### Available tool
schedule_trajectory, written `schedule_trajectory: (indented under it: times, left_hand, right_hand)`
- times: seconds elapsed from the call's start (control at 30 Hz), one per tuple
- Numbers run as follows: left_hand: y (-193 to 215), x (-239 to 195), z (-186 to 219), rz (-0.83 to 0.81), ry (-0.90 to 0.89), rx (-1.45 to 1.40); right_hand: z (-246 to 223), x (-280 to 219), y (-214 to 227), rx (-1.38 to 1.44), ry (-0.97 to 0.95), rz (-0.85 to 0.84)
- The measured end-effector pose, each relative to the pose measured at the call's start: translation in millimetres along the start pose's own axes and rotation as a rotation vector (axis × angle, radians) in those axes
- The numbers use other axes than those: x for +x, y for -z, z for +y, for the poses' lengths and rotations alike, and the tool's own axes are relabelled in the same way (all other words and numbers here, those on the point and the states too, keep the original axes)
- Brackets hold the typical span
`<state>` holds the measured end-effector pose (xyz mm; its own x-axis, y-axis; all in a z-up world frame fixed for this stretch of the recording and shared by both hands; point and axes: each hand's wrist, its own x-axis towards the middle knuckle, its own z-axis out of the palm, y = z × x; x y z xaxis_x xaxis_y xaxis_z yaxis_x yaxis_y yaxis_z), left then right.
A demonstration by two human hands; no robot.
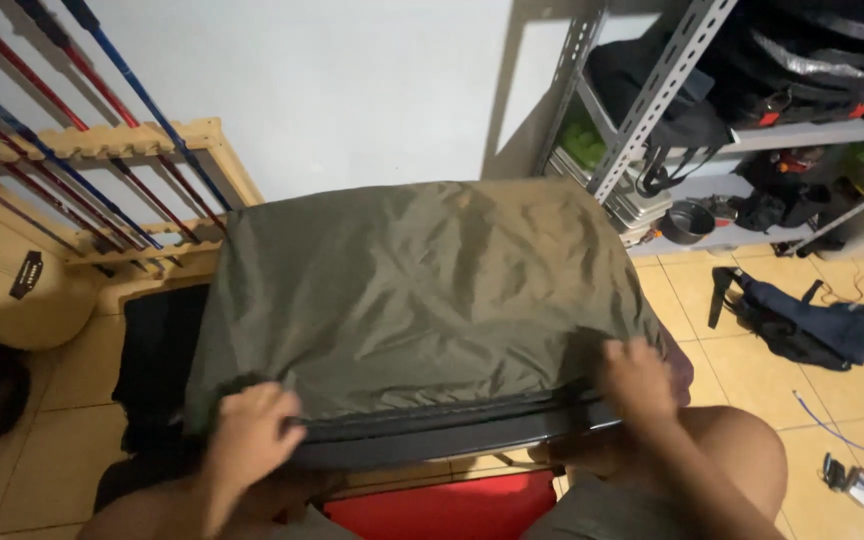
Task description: Folding a large olive green fabric cover or sleeping bag on top of a plastic storage bin.
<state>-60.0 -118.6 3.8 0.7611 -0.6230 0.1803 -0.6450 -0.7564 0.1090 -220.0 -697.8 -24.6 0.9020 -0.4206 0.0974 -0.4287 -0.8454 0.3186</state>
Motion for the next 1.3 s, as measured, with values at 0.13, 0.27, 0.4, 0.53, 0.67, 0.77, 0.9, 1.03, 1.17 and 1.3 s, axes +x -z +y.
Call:
schedule_trajectory:
  times: [0.13,0.27,0.4,0.53,0.67,0.77,0.9,1.03,1.17,1.3]
  left_hand:
    - [-16.3,61.4,88.9,0.086,-0.143,-0.243]
    - [-65.4,104.1,156.9,0.086,-0.081,-0.191]
    - [-100.3,102.8,163.7,0.035,-0.01,-0.089]
    - [-111.8,82.0,107.3,0.135,0.072,0.1]
    - [-96.0,44.8,23.9,0.114,0.287,0.293]
    - [-74.3,21.1,-26.0,-0.038,0.591,0.32]
    - [12.8,25.2,-25.4,0.083,1.02,-0.194]
    - [-67.2,-18.1,-126.2,-0.197,1.296,-0.455]
    - [-61.0,-26.5,-125.6,-0.163,1.223,-0.336]
    - [-32.1,-26.4,-109.8,-0.083,1.212,-0.373]
  right_hand:
    - [-95.5,4.0,68.1,0.496,0.404,0.115]
    - [-171.9,18.8,42.7,0.463,0.402,-0.03]
    - [-178.8,22.0,20.5,0.433,0.307,-0.058]
    - [-106.0,34.4,45.4,0.428,0.171,-0.173]
    - [-24.4,47.7,-32.5,0.002,0.111,0.31]
    - [4.9,46.3,21.9,0.148,-0.09,-0.291]
    - [25.7,41.4,40.2,0.908,-0.711,-0.45]
    - [30.8,40.4,72.7,1.32,-1.066,-0.571]
    - [44.3,46.8,16.0,1.192,-0.952,-0.536]
    - [61.8,50.2,-23.3,0.957,-0.69,-0.132]
